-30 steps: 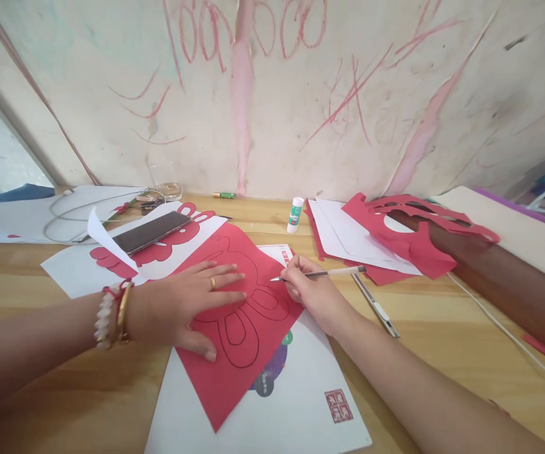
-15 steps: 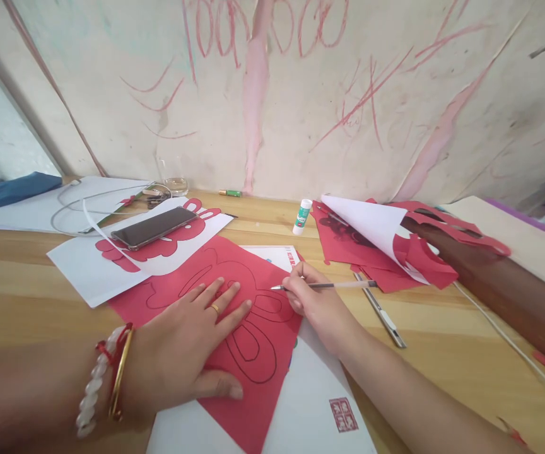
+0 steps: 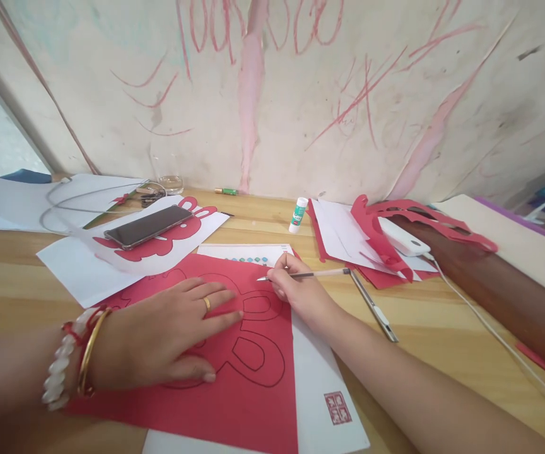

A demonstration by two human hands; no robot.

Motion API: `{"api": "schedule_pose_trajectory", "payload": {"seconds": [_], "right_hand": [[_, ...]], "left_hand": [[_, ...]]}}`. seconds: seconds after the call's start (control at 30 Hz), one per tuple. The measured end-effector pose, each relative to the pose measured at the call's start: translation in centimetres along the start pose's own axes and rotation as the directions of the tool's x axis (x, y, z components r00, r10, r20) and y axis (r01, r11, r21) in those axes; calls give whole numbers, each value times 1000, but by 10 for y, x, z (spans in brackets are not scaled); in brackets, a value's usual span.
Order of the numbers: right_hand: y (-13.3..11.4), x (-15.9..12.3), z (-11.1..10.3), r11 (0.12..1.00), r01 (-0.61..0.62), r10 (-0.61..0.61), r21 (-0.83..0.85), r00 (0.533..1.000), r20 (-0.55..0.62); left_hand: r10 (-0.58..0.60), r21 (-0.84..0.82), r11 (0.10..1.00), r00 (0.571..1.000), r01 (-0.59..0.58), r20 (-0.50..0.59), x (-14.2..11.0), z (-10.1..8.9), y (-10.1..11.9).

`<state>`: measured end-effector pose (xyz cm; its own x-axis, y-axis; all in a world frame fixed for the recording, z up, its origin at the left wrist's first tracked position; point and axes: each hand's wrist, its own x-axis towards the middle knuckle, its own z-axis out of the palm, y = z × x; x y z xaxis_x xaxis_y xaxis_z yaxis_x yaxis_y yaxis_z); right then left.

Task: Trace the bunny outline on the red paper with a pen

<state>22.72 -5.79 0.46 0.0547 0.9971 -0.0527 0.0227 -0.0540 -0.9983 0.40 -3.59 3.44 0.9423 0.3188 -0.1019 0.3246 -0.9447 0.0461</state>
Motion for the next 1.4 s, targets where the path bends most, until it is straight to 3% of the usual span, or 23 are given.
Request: {"api": "schedule_pose_trajectory", "payload": {"seconds": [0.07, 0.17, 0.4, 0.6, 0.73, 0.93, 1.4], "right_hand": [[-2, 3, 3, 1000, 12, -12, -21, 1000, 8], [-5, 8, 3, 998, 31, -30, -64, 1000, 7], [-2, -2, -14, 921, 110, -151, -375, 985, -83], [9, -8, -19, 852, 133, -187, -506, 981, -58], [11, -7, -19, 845, 146, -198, -514, 979, -48], [11, -7, -18, 828, 158, -212, -538, 976, -40], [13, -7, -18, 792, 177, -216, -584, 976, 4]], "left_hand": [[53, -76, 995, 994, -60, -93, -1, 11, -14], [5, -170, 985, 995, -23, -102, -2, 24, -24], [-1, -236, 972, 995, -22, -99, -1, 26, -23], [-72, -231, 973, 976, 23, -205, -1, 36, -18], [-80, -239, 970, 976, 30, -202, -1, 37, -18], [-36, -287, 958, 993, 2, -115, 0, 31, -22], [-22, -297, 955, 993, -15, -120, 0, 31, -23]]}}
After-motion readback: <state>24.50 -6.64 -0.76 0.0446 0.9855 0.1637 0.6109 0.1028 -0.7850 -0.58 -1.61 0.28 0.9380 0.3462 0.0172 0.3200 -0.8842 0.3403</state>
